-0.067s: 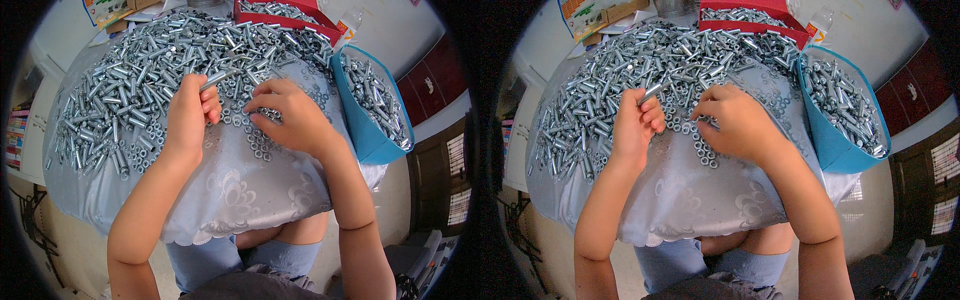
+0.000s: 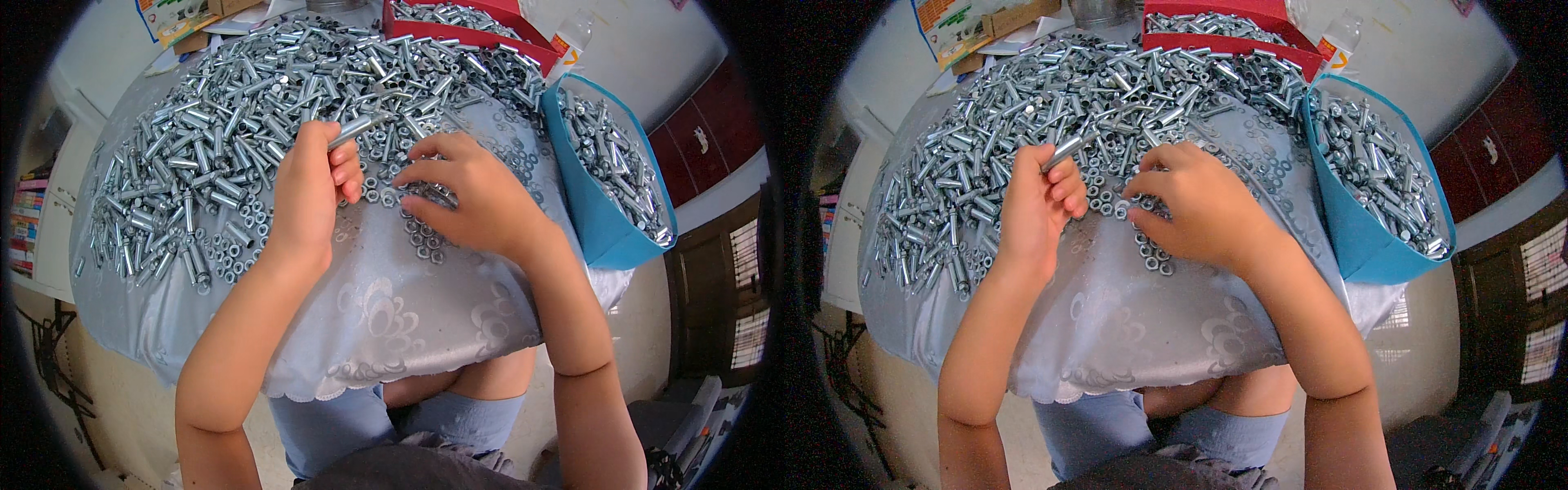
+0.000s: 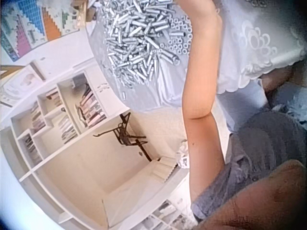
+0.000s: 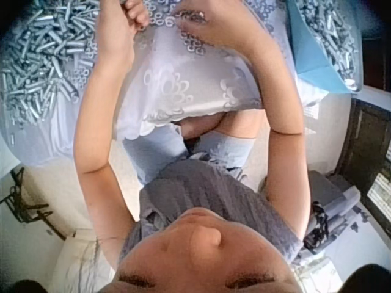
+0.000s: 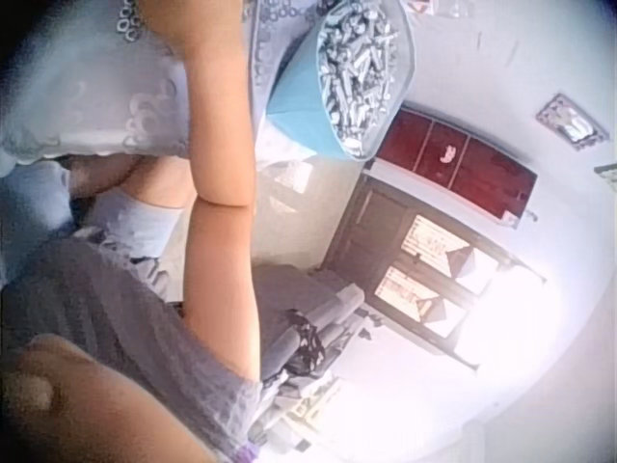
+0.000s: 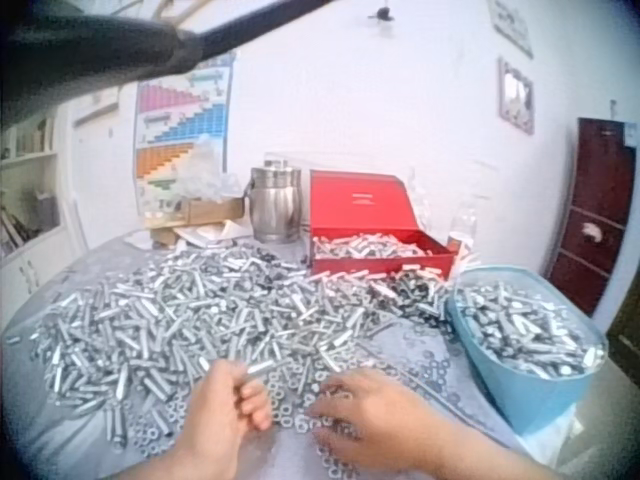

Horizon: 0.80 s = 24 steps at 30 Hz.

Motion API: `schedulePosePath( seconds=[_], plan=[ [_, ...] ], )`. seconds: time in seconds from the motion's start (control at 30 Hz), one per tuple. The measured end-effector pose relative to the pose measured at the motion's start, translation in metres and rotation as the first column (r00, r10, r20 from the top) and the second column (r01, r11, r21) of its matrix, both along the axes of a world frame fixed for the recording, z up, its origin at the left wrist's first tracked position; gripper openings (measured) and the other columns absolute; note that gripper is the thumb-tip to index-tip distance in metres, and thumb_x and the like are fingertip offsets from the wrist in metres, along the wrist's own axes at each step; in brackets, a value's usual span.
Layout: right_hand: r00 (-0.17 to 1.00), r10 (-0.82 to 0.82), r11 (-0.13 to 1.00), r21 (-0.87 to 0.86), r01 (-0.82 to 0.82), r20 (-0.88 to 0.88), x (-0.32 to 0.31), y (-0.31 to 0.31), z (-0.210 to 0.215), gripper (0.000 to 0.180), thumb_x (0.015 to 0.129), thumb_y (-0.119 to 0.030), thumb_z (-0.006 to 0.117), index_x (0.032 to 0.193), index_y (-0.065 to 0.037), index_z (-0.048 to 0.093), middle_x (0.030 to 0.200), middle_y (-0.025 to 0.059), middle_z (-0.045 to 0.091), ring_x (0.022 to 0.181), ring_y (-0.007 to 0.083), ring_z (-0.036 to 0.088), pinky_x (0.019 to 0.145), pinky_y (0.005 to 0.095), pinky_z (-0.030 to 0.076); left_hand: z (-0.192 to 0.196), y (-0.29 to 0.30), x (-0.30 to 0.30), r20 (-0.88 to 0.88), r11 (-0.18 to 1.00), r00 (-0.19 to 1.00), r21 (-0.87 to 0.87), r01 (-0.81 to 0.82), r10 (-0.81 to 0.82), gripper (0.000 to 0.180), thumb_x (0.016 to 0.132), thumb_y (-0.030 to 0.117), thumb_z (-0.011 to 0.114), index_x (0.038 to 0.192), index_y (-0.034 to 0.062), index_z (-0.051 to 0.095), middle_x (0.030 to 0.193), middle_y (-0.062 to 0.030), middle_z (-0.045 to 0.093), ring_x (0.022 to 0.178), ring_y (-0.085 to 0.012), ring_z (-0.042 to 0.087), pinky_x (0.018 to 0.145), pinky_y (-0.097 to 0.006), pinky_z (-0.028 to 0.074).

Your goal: The person sits at a table covered with a white cloth and manually assembles metal hardware. They pick up bolts and nuts from a large pile, thread the nuts onto the bolts by hand, and place the assembled units into a blue container. The process is repetitive and involves handling small metal parts one by one.

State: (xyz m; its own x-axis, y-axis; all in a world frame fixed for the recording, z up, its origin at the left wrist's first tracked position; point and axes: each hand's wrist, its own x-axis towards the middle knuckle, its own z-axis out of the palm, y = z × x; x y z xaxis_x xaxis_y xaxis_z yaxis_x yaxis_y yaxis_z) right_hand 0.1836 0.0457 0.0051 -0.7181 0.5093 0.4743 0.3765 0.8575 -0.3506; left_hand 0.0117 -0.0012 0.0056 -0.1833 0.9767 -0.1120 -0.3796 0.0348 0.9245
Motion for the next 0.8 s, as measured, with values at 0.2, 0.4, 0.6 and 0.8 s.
schedulePosePath(
  seconds=[0.2,0.4,0.6,0.8],
  plan=[
    [0.997,-0.067,0.995,0.082,0.063,0.044,-0.001,0.002,-0.005,0.014,0.071,-0.015,0.063,0.083,-0.01,0.068,0.097,0.0131,0.056,0.093,0.0289,0.051,0.082,0.0361,0.042,0.004,-0.002,-0.001,0.026,1.0,1.0,0.018,0.0,0.0,0.029,0.084,0.033,0.037,0.063,0.0138,0.029,0.055,0.0033,0.028,0.053,-0.0107,0.033,0.054,-0.025,0.03],
    [0.999,-0.003,0.997,0.08,-0.001,0.047,-0.006,0.006,-0.012,0.018,0.071,-0.013,0.062,0.087,-0.015,0.069,0.101,0.0128,0.055,0.096,0.0285,0.05,0.083,0.0366,0.042,0.009,-0.007,0.004,0.036,0.999,0.999,0.043,0.019,-0.021,0.03,0.083,0.034,0.038,0.063,0.0135,0.031,0.056,0.0033,0.029,0.054,-0.0103,0.033,0.055,-0.025,0.03],
    [0.998,-0.021,0.998,0.055,0.018,0.057,-0.01,-0.001,-0.009,0.016,0.068,-0.013,0.064,0.084,-0.013,0.068,0.102,0.013,0.055,0.095,0.029,0.05,0.084,0.0365,0.041,0.007,-0.007,0.002,0.038,0.998,0.999,0.058,0.028,-0.03,0.03,0.083,0.035,0.037,0.063,0.0135,0.03,0.056,0.0035,0.029,0.054,-0.01,0.033,0.055,-0.025,0.029],
    [0.998,-0.032,0.999,0.032,0.03,0.061,-0.009,-0.001,-0.007,0.014,0.067,-0.014,0.065,0.08,-0.011,0.068,0.1,0.0123,0.055,0.094,0.029,0.05,0.082,0.0367,0.041,0.009,-0.007,0.002,0.032,0.997,0.999,0.072,0.022,-0.024,0.03,0.083,0.034,0.038,0.062,0.0135,0.031,0.056,0.0036,0.029,0.054,-0.0099,0.033,0.055,-0.024,0.029]
  ],
)
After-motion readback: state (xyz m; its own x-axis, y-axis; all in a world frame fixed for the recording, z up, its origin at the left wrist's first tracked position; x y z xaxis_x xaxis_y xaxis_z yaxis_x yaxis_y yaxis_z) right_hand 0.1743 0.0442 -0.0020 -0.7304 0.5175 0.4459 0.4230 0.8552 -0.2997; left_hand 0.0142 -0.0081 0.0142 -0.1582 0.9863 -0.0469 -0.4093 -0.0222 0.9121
